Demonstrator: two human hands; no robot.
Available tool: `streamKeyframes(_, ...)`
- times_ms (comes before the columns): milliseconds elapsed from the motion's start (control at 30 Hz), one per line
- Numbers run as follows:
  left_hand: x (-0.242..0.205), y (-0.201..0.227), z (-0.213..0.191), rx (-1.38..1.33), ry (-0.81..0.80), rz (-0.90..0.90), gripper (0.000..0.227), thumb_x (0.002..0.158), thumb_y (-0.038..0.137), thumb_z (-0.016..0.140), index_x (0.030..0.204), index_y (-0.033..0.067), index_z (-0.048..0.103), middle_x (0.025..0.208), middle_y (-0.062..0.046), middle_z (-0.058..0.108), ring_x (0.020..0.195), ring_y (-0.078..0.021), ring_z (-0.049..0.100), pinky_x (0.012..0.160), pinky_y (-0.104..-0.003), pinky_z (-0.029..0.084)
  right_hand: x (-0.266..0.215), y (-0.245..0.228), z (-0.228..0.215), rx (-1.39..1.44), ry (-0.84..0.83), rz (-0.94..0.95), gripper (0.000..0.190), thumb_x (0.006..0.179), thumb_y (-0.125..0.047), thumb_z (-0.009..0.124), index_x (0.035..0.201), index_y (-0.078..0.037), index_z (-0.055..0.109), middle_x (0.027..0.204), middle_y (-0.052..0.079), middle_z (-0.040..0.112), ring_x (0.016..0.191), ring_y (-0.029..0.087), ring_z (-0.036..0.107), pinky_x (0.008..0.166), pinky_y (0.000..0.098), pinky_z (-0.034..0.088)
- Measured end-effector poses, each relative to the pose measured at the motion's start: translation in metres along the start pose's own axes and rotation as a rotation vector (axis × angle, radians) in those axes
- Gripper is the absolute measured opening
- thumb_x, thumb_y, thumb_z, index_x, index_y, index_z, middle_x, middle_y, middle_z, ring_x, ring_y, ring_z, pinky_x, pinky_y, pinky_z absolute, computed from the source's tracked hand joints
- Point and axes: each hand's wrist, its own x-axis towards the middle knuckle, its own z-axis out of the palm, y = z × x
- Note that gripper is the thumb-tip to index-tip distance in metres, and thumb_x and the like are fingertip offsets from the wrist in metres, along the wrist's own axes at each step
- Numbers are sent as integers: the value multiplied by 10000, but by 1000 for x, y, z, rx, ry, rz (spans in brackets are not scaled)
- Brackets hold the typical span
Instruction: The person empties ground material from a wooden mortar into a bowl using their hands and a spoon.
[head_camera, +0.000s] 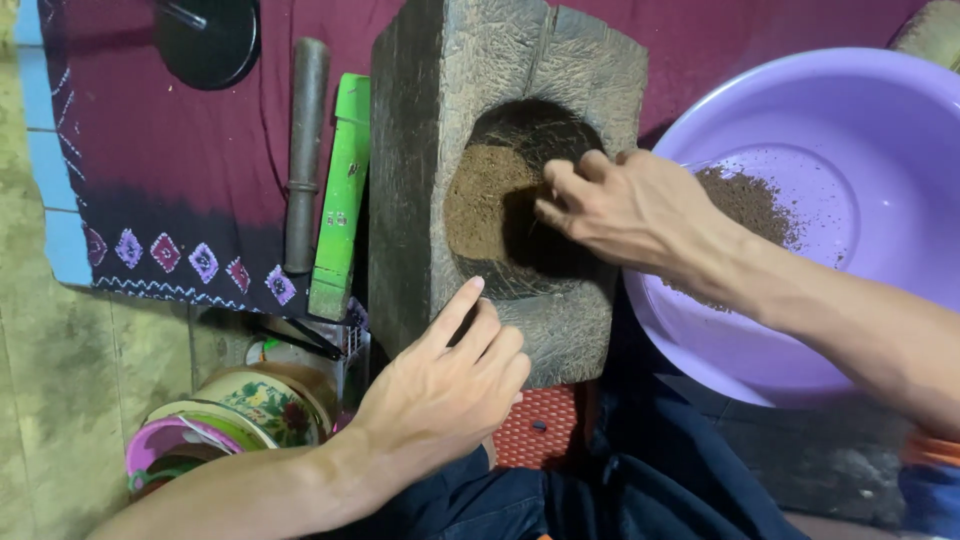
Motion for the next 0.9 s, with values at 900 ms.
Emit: streamKeyframes(900, 1, 5, 10, 24, -37, 8, 328, 935, 434, 725, 834, 145, 607, 836, -56, 546, 877, -294, 584, 1135, -543, 454, 35, -10, 8, -30, 306, 349, 402, 973, -173, 532, 1375, -166, 517, 1230, 85, 535, 850, 163, 599, 384, 268, 487)
